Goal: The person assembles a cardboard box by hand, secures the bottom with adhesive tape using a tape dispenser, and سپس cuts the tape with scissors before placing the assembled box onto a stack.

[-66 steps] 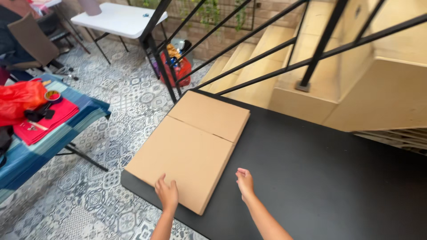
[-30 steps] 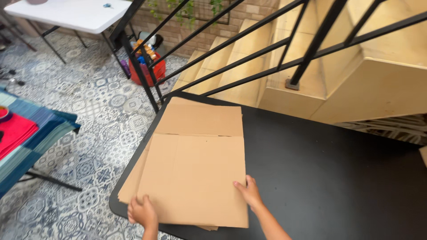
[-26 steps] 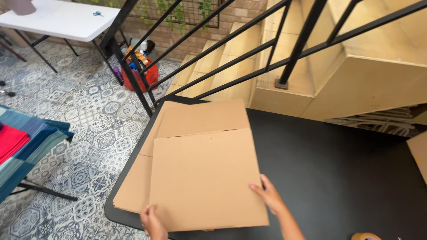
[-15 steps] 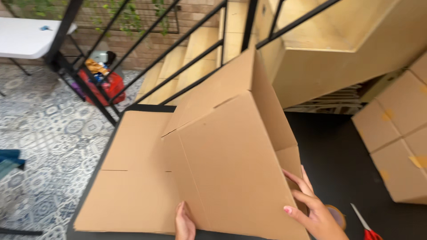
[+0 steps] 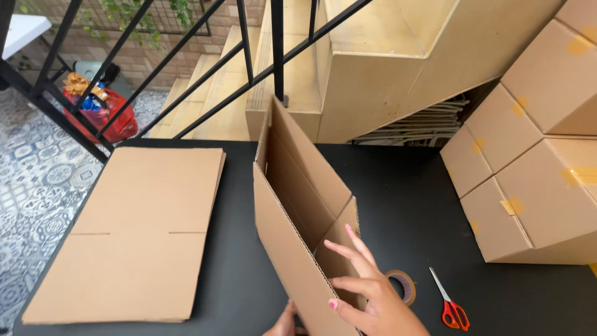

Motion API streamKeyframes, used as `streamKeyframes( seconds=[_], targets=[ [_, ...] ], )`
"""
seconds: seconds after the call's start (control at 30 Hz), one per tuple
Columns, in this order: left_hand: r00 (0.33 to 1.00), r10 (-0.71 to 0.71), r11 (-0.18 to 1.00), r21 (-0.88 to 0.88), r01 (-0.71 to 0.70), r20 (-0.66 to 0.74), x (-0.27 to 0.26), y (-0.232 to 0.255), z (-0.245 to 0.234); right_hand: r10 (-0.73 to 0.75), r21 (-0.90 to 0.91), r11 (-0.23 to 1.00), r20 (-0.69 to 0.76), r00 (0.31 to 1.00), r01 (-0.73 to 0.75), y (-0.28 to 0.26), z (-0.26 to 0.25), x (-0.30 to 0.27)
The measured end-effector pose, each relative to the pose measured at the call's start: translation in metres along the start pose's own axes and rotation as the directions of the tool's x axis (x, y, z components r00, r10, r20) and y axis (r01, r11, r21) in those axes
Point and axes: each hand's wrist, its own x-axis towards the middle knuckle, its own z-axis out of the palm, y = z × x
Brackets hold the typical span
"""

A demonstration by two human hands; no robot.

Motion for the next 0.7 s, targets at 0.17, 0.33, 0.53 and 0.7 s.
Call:
streamKeyframes(
  seconds=[0.17, 0.33, 0.53, 0.7],
  targets=[
    [0.989, -0.140, 0.838, 0.537, 0.095, 0.043, 0.093, -0.033, -0.018, -0.047, -0.122, 0.991, 0.025, 0.999, 0.050, 0.023, -0.036, -0.010],
    [0.995, 0.030, 0.510, 0.858, 0.067, -0.095, -0.037, 0.011, 0.035, -0.086, -0.038, 0.995, 0.122, 0.989, 0.091, 0.040, -0.061, -0.010],
    [0.355, 0.935, 0.254, 0.725, -0.640, -0.015, -0.215, 0.069, 0.088, -0.050, -0.021, 0.998, 0.195, 0.980, 0.055, 0.034, -0.037, -0.012],
    [-0.021, 0.997, -0.072, 0.785, -0.615, 0.074, -0.278, 0.117, 0.120, -0.035, -0.061, 0.998, -0.071, 0.997, 0.031, 0.023, 0.001, -0.016]
  ],
)
